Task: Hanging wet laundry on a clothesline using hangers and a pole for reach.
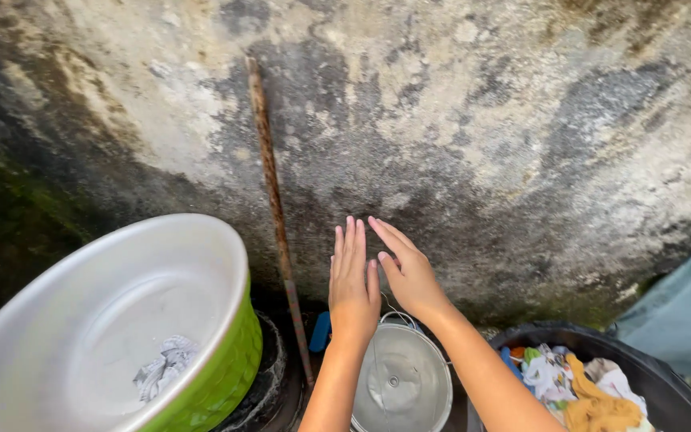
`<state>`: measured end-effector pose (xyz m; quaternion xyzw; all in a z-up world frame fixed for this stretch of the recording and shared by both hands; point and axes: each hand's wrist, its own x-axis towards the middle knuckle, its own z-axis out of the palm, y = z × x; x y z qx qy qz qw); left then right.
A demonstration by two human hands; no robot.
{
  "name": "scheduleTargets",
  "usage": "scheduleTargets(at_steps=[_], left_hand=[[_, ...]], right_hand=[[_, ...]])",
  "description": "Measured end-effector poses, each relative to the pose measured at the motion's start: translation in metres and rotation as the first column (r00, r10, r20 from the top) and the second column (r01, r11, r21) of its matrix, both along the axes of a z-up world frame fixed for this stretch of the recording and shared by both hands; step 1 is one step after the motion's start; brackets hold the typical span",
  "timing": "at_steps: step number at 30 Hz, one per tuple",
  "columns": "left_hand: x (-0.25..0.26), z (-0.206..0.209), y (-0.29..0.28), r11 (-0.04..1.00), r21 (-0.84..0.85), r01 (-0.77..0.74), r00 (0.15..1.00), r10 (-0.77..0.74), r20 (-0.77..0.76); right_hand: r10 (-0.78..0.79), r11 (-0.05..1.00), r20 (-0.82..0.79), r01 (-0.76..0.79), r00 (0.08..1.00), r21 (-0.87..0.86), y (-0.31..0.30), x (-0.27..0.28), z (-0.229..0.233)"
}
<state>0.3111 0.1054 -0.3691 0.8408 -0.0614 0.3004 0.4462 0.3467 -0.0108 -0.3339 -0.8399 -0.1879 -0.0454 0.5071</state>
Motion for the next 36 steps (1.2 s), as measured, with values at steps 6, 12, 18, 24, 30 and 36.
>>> scheduleTargets(at_steps=[6,12,18,24,30,36], left_hand=[[-0.018,-0.036,-0.103,0.958,-0.072,0.277,0.958,-0.282,-0.060],[-0.053,-0.104,-0.186,0.870,-0.117,0.479,0.777,-0.482,-0.405],[-0.079,-0.204,-0.243,0.786,-0.171,0.594,0.399,-0.473,-0.786],[-0.112,-0.240,-0.285,0.725,-0.181,0.665,0.363,-0.525,-0.770],[-0.123,-0.220,-0.330,0.858,-0.052,0.511,0.698,-0.450,-0.557],[-0.155,-0.231,-0.366,0.637,0.032,0.770,0.417,-0.464,-0.782]], right_hand=[[-0.329,0.942,-0.140,0.335,0.934,0.020,-0.141,-0.058,-0.075],[-0.638,0.766,-0.157,0.601,0.754,-0.228,-0.329,-0.116,-0.238],[-0.613,0.782,-0.570,0.522,0.548,-0.339,-0.389,-0.182,-0.319],[-0.574,0.657,-0.416,0.093,0.705,-0.748,-0.366,-0.195,-0.199],[-0.701,0.378,-0.505,-0.338,0.503,-0.862,-0.410,-0.196,-0.183],[-0.704,0.541,-0.436,0.026,0.561,-0.841,-0.477,-0.200,-0.274]])
